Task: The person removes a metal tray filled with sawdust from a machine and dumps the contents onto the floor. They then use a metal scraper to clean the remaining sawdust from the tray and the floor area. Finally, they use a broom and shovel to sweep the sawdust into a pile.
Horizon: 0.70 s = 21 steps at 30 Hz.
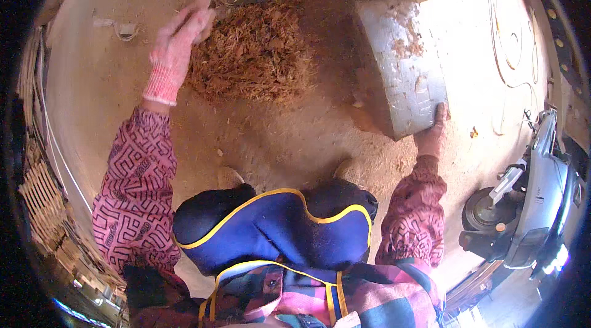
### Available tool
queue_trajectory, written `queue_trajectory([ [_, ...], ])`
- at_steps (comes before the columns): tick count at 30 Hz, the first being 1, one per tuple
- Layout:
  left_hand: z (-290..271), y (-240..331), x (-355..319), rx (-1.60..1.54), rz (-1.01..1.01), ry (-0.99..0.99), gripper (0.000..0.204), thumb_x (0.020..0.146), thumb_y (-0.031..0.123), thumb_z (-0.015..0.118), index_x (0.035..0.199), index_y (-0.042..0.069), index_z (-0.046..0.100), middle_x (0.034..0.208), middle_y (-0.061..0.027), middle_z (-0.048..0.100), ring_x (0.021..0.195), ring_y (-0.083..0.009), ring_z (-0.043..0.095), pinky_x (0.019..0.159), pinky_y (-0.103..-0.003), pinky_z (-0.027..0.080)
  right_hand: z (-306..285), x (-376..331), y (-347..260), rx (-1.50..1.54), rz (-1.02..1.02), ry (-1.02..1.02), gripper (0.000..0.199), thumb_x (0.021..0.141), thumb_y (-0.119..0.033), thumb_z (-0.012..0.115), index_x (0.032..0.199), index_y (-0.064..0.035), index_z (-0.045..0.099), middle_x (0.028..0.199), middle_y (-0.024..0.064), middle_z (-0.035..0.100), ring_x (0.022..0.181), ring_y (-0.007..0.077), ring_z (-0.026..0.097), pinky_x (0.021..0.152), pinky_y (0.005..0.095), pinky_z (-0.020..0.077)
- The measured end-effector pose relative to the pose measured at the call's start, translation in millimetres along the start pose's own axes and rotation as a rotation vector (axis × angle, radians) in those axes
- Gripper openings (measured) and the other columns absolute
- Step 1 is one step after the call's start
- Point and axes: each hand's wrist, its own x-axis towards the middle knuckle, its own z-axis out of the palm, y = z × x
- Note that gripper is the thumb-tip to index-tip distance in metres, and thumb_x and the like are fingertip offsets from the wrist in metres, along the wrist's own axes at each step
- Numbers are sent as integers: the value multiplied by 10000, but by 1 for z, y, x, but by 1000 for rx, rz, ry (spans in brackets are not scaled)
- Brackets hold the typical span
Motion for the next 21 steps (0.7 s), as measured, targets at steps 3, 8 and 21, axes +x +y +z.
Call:
queue_trajectory([
  [3, -28, -14, -20, 168, -122, 139, 360, 919, 157, 663, 1259, 46, 621, 1203, -84, 658, 1058, -161, 643, 907, -288, 517, -1, -8, -2, -25, 26, 11, 647, 886, -543, 605, 1378, -139, 490, 1397, 79, 492, 1229, 254, 492, 1000, 432, 438],
  [8, -37, -47, -42, 31, -197, 176, 347, 922, 172, 670, 1247, 56, 633, 1159, -31, 666, 1018, -119, 636, 867, -254, 505, -54, 21, 7, -61, -23, 99, 658, 885, -515, 629, 1400, -144, 456, 1393, 63, 485, 1221, 247, 483, 1028, 425, 415],
  [21, -15, 8, -75, -53, -144, 99, 529, 917, 284, 676, 1366, 72, 495, 1075, -88, 661, 784, -131, 632, 707, -282, 554, 188, -54, -58, -512, -566, -480, 574, 958, -261, 555, 1433, -6, 360, 1344, 167, 517, 1170, 235, 543, 994, 363, 459],
])
